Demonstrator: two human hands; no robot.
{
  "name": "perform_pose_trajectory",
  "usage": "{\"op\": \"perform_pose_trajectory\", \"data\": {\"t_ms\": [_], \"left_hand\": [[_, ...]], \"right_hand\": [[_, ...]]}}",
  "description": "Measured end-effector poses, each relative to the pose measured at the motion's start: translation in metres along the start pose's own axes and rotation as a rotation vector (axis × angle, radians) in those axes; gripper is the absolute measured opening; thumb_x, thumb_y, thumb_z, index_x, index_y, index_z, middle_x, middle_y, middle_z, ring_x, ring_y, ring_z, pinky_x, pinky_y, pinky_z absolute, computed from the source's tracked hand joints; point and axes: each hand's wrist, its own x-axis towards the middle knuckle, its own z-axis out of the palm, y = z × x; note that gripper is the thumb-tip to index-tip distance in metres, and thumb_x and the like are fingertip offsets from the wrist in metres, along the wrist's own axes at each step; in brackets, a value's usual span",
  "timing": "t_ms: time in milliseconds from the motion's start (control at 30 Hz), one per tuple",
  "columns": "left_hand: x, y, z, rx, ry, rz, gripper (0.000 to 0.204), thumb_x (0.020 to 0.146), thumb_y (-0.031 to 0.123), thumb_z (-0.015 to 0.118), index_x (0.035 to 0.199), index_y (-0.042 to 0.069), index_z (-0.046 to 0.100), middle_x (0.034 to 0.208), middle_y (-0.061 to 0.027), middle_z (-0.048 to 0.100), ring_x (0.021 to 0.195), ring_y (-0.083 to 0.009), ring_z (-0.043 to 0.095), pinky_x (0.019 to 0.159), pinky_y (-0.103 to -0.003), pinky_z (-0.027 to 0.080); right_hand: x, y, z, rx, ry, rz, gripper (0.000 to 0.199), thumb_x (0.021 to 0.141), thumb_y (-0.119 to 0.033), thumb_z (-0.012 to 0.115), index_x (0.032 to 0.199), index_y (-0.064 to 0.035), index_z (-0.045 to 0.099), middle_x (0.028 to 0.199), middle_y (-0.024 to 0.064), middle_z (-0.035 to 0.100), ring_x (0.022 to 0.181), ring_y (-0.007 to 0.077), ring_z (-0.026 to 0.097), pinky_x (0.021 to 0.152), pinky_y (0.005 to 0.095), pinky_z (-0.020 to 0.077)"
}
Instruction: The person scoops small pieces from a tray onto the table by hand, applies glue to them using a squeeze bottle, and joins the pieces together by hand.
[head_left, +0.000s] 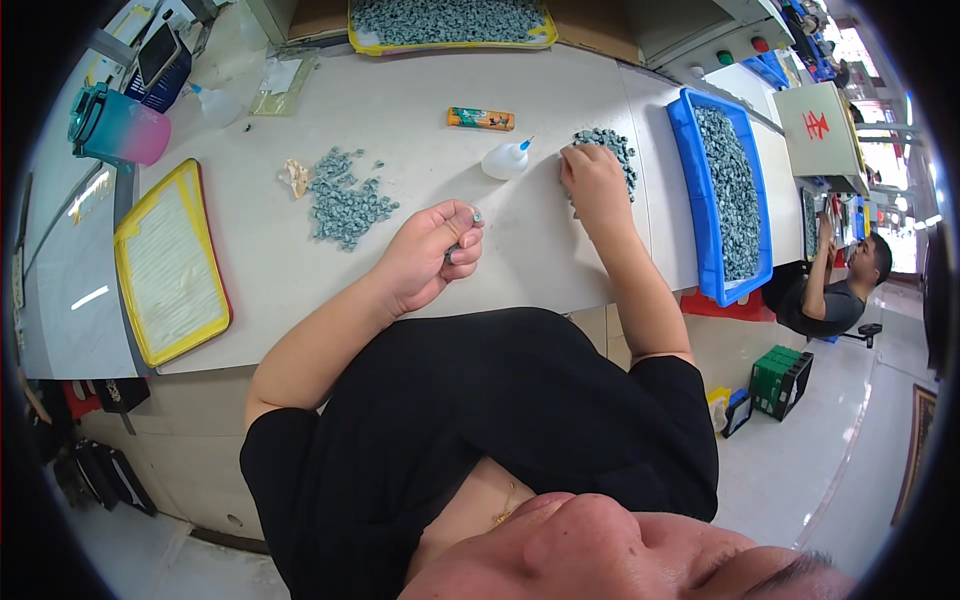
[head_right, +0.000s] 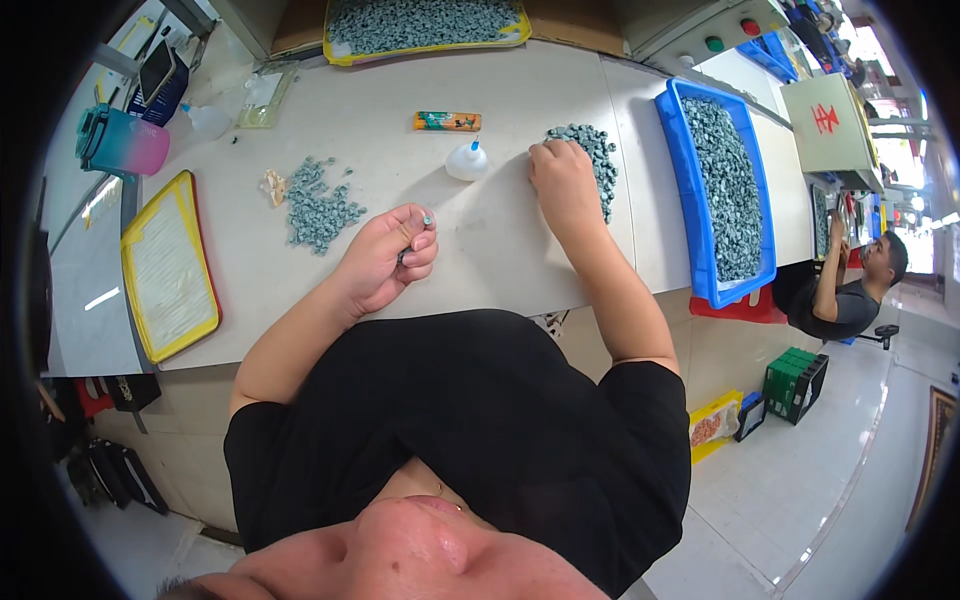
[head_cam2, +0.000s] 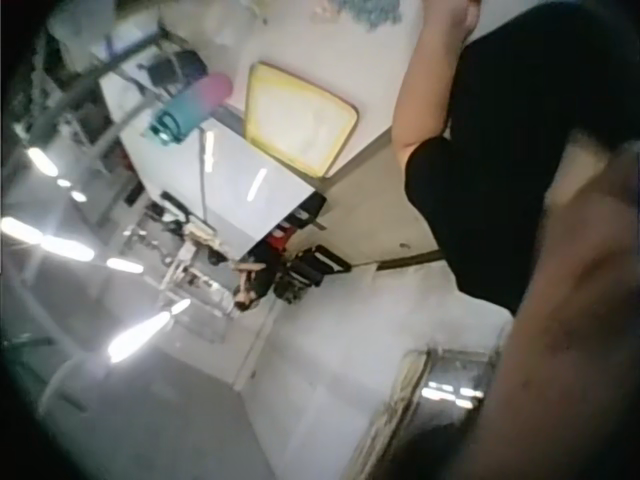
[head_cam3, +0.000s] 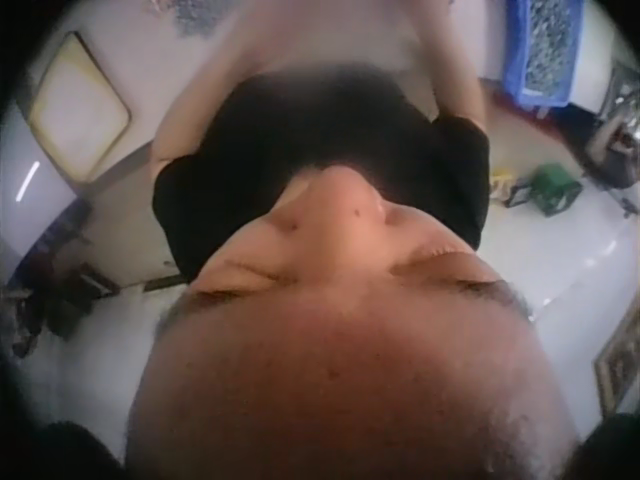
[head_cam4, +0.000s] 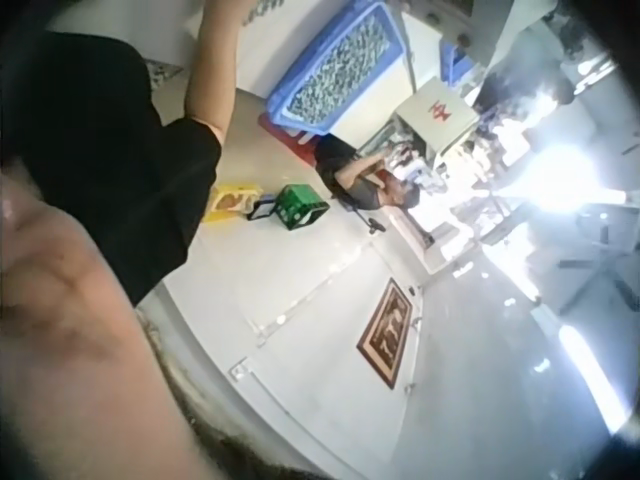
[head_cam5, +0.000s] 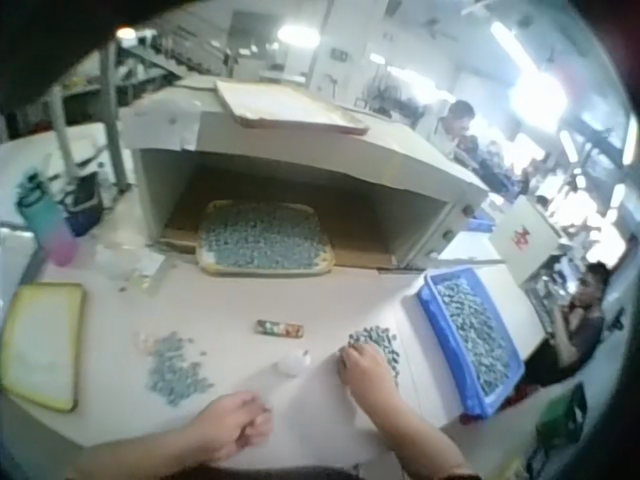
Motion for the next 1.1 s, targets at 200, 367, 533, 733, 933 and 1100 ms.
{"op": "perform_pose_trajectory", "data": {"t_ms": [200, 367, 533, 733, 933, 1100], "left_hand": [[-0.001, 0.0, 0.003, -0.016, -0.02, -0.045, 0.016, 0.101, 0.02, 0.048, 0.094, 0.006, 0.05, 0.074, 0.001, 0.043, 0.058, -0.0063, 0.035, 0.049, -0.019, 0.027], [-0.004, -0.001, 0.008, 0.02, -0.031, -0.048, 0.018, 0.102, 0.023, 0.046, 0.092, 0.008, 0.048, 0.074, 0.0016, 0.042, 0.058, -0.006, 0.035, 0.048, -0.02, 0.026], [-0.005, 0.001, 0.009, 0.016, -0.044, -0.057, 0.019, 0.102, 0.023, 0.046, 0.09, 0.009, 0.046, 0.073, 0.0017, 0.042, 0.058, -0.0059, 0.035, 0.047, -0.02, 0.026], [-0.007, 0.001, 0.009, -0.009, -0.037, -0.059, 0.019, 0.101, 0.022, 0.047, 0.088, 0.009, 0.046, 0.073, 0.0017, 0.043, 0.057, -0.0055, 0.035, 0.047, -0.019, 0.025], [-0.008, -0.004, 0.008, 0.012, -0.033, 0.027, 0.017, 0.1, 0.019, 0.051, 0.088, 0.008, 0.046, 0.072, 0.0011, 0.045, 0.056, -0.0054, 0.035, 0.047, -0.019, 0.026], [-0.007, -0.005, 0.004, 0.107, -0.006, 0.121, 0.015, 0.099, 0.016, 0.052, 0.09, 0.007, 0.046, 0.071, -0.0003, 0.047, 0.057, -0.0058, 0.036, 0.048, -0.02, 0.027]], "right_hand": [[-0.012, -0.05, -0.032, 0.629, 0.391, 0.111, 0.018, 0.072, 0.002, 0.074, 0.089, -0.0055, 0.069, 0.081, 0.0038, 0.07, 0.067, 0.015, 0.066, 0.061, 0.0239, 0.0525], [-0.013, -0.083, -0.037, 0.774, 0.335, -0.172, 0.025, 0.07, 0.01, 0.073, 0.092, -0.0014, 0.07, 0.086, 0.0094, 0.069, 0.071, 0.0186, 0.067, 0.063, 0.0262, 0.0532], [-0.015, -0.08, -0.021, 0.803, 0.316, -0.315, 0.027, 0.066, 0.007, 0.074, 0.092, -0.001, 0.069, 0.09, 0.0103, 0.067, 0.076, 0.0216, 0.065, 0.062, 0.0284, 0.0536], [-0.013, -0.077, -0.022, 0.684, 0.348, -0.47, 0.03, 0.065, 0.006, 0.075, 0.093, 0.0033, 0.065, 0.091, 0.0126, 0.065, 0.079, 0.0277, 0.064, 0.066, 0.0346, 0.0537], [-0.01, -0.076, -0.014, 0.714, 0.373, -0.544, 0.028, 0.066, 0.004, 0.075, 0.091, 0.0054, 0.063, 0.094, 0.0157, 0.064, 0.081, 0.0306, 0.064, 0.068, 0.0377, 0.0542], [-0.011, -0.077, -0.006, 0.783, 0.39, -0.503, 0.024, 0.067, 0.005, 0.076, 0.088, 0.0033, 0.065, 0.093, 0.0143, 0.066, 0.08, 0.0294, 0.066, 0.068, 0.0349, 0.0552]]}}
